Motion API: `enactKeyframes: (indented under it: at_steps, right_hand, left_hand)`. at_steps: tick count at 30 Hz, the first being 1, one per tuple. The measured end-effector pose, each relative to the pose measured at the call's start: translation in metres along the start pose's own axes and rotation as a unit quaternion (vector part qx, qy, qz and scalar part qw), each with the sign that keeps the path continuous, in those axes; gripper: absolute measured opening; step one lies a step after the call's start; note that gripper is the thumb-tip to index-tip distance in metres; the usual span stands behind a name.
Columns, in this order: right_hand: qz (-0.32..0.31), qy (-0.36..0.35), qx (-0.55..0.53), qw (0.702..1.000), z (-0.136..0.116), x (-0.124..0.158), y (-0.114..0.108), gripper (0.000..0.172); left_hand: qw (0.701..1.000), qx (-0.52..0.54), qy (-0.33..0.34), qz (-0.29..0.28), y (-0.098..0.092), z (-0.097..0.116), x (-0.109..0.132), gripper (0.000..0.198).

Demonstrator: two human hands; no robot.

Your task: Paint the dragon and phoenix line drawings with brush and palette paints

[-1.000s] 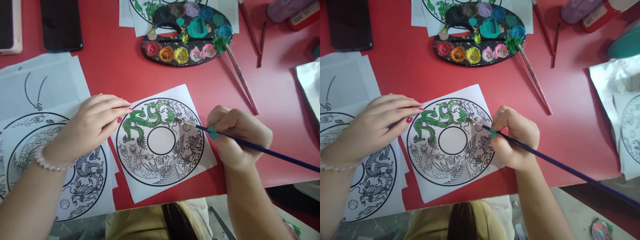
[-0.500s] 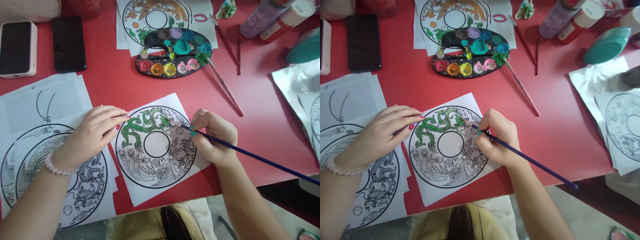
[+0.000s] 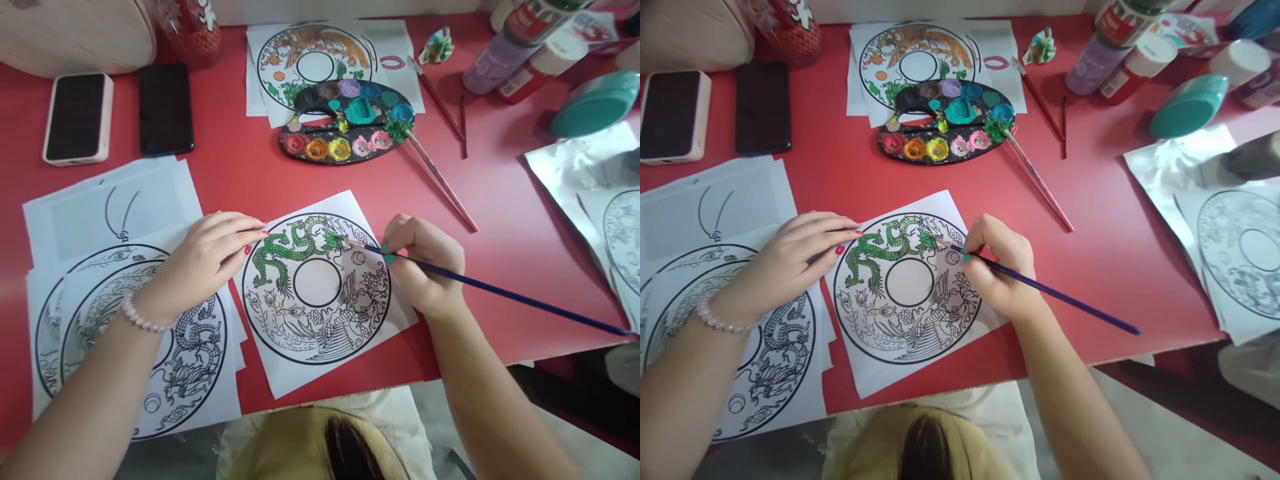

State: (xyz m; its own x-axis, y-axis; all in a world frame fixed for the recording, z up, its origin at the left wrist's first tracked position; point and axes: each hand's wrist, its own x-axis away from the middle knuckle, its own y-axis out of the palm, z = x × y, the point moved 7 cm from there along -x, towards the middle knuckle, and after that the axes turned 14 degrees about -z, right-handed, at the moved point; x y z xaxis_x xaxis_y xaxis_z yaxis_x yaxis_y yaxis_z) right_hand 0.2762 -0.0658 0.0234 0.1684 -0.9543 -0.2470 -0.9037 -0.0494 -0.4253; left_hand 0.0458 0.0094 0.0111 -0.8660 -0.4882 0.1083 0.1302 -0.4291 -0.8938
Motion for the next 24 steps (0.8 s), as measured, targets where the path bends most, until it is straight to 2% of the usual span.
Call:
enactKeyframes:
  at_steps: [3,8,14,21,24]
  right_hand:
    - [-0.016,0.008,0.008,1.000,0.003,-0.001,0.003,0.015]
    - [0.010,-0.012,-0.014,1.000,0.004,0.000,-0.001,0.014]
    - [-0.026,-0.009,-0.009,1.000,0.003,-0.002,0.004,0.015]
    - [0.035,-0.030,-0.026,0.999,-0.001,0.002,-0.009,0.014]
    - [0.001,-0.009,-0.025,1.000,0.002,-0.002,-0.003,0.012]
  left_hand:
    - [1.000,-0.004,0.004,0.001,0.000,0.000,0.000,0.031]
    - [1.000,-0.014,0.013,0.004,0.000,0.000,0.000,0.031]
    - [1.000,-0.015,0.013,0.004,-0.001,0.001,0.000,0.030]
    - [1.000,-0.015,0.013,0.005,-0.001,0.001,0.001,0.030]
    - [1.000,-0.016,0.013,0.005,-0.001,0.001,0.000,0.031]
